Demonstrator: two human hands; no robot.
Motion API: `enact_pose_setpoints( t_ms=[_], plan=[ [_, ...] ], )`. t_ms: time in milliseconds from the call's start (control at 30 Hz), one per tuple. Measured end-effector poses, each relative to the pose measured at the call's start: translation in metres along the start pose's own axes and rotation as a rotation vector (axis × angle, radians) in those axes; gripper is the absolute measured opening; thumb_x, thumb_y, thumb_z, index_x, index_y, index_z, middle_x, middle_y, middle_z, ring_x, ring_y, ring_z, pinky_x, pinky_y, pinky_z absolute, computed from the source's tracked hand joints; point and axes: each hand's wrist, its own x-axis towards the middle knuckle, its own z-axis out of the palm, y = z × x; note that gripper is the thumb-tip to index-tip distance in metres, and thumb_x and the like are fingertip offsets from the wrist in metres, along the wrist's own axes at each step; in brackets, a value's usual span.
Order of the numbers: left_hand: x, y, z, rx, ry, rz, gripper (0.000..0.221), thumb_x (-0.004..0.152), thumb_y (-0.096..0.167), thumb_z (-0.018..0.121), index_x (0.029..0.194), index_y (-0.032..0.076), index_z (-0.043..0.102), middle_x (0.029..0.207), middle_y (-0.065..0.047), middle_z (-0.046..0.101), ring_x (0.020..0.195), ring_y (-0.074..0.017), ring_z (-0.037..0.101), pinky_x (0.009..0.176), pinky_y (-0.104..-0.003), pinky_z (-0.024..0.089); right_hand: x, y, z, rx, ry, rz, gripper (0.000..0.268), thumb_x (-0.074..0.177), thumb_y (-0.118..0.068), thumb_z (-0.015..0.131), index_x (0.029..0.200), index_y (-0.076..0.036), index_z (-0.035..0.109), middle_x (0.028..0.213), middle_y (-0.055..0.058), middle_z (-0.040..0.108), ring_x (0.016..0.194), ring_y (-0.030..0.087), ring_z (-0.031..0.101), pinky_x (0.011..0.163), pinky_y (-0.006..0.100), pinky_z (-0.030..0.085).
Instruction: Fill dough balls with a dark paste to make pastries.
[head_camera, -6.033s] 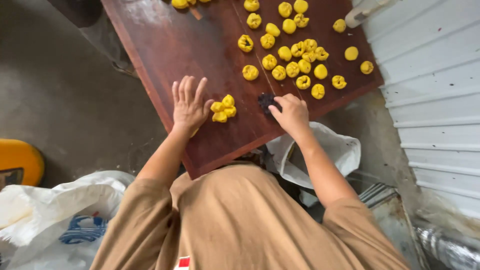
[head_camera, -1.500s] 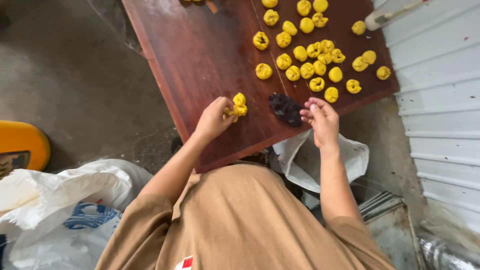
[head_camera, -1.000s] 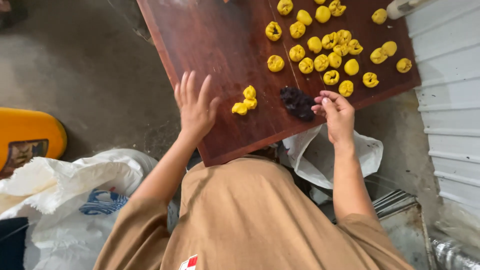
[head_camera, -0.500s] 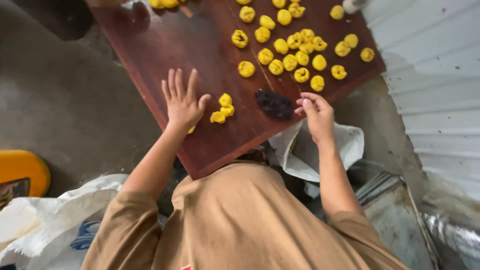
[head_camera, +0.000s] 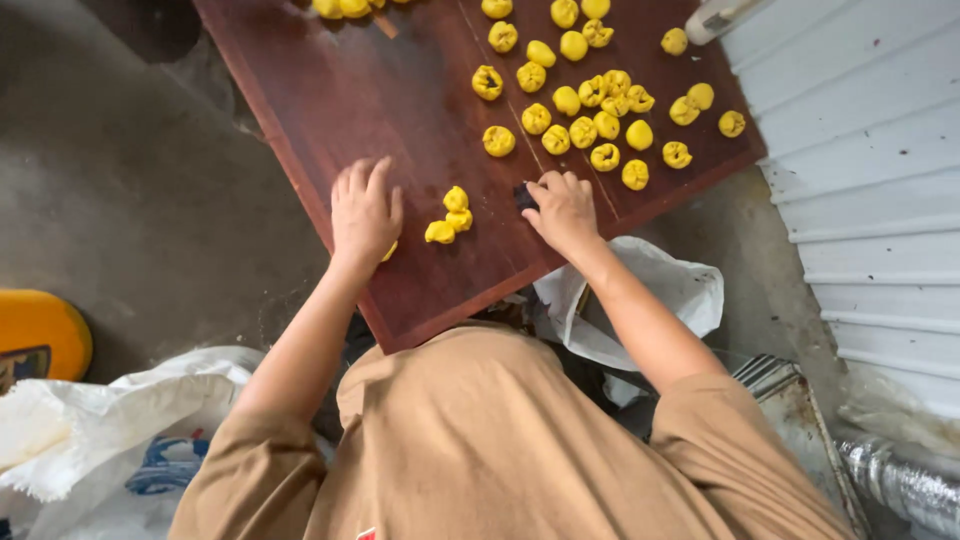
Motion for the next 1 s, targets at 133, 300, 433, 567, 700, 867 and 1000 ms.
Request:
enact_pose_setpoints(
  t_ms=[133,300,433,567,700,867,1000],
  plan=[
    [-0.047,-0.038,0.017,0.142,-0.432,-0.146,0.069,0.082,0.040,0.076,0.144,0.016,0.055,0.117,-0.016,0.063,0.103,-0.0368,0.067,0.081,-0.049,0.062,0.005,0.003,0.004,-0.022,0.034,-0.072,0.032,0.076,-0.037,0.086,0.104,-0.022,0.079,0.100,-0.001,0.064,0.097,0.024,0.057,0.082,0.042,0.044],
    [-0.064,-0.050,0.029,0.181,-0.498,-0.120,0.040,0.076,0.054,0.082,0.094,0.021,0.068,0.098,-0.003,0.057,0.099,-0.0283,0.061,0.077,-0.042,0.058,0.009,0.002,0.002,-0.051,0.004,-0.081,0.043,0.077,-0.040,0.083,0.114,-0.020,0.075,0.103,0.003,0.064,0.100,0.027,0.059,0.086,0.046,0.043],
    [-0.045,-0.014,-0.033,0.067,-0.520,-0.117,0.030,0.090,0.047,0.074,0.097,0.019,0.064,0.099,-0.005,0.064,0.111,-0.0299,0.065,0.092,-0.043,0.054,0.012,0.013,0.018,-0.055,0.074,-0.138,0.024,0.076,-0.037,0.080,0.092,-0.020,0.076,0.092,0.002,0.062,0.093,0.025,0.058,0.085,0.045,0.042],
    [-0.021,0.035,-0.081,-0.645,-0.327,-0.610,0.028,0.098,0.028,0.070,0.123,0.019,0.062,0.107,-0.020,0.073,0.106,-0.0414,0.070,0.091,-0.051,0.055,0.010,0.024,0.019,0.055,0.066,-0.089,0.019,0.077,-0.037,0.079,0.088,-0.021,0.077,0.086,0.000,0.065,0.089,0.023,0.061,0.088,0.045,0.043],
    [-0.023,0.071,-0.061,-1.134,-0.120,-0.802,0.031,0.094,0.019,0.075,0.120,0.004,0.073,0.107,-0.024,0.073,0.100,-0.0333,0.071,0.087,-0.046,0.058,-0.007,0.028,-0.023,0.812,-0.082,0.261,0.023,0.085,-0.030,0.080,0.102,-0.015,0.079,0.097,0.011,0.074,0.093,0.030,0.069,0.085,0.041,0.051],
    [-0.026,0.105,-0.026,-1.556,-0.224,-1.058,0.044,0.091,0.010,0.066,0.134,0.000,0.066,0.123,-0.029,0.066,0.103,-0.0420,0.071,0.080,-0.050,0.062,-0.018,-0.042,-0.106,1.476,-0.088,0.320,0.037,0.095,-0.024,0.067,0.125,-0.004,0.072,0.111,0.012,0.072,0.102,0.017,0.065,0.093,0.034,0.055],
    [-0.013,0.129,-0.046,-1.824,-0.286,-1.028,0.046,0.093,0.001,0.059,0.138,-0.002,0.062,0.123,-0.028,0.068,0.107,-0.0404,0.072,0.087,-0.049,0.063,-0.033,-0.065,-0.096,1.102,0.100,0.107,0.030,0.099,-0.012,0.065,0.128,-0.011,0.075,0.118,0.011,0.067,0.112,0.024,0.066,0.102,0.037,0.050]
  ],
)
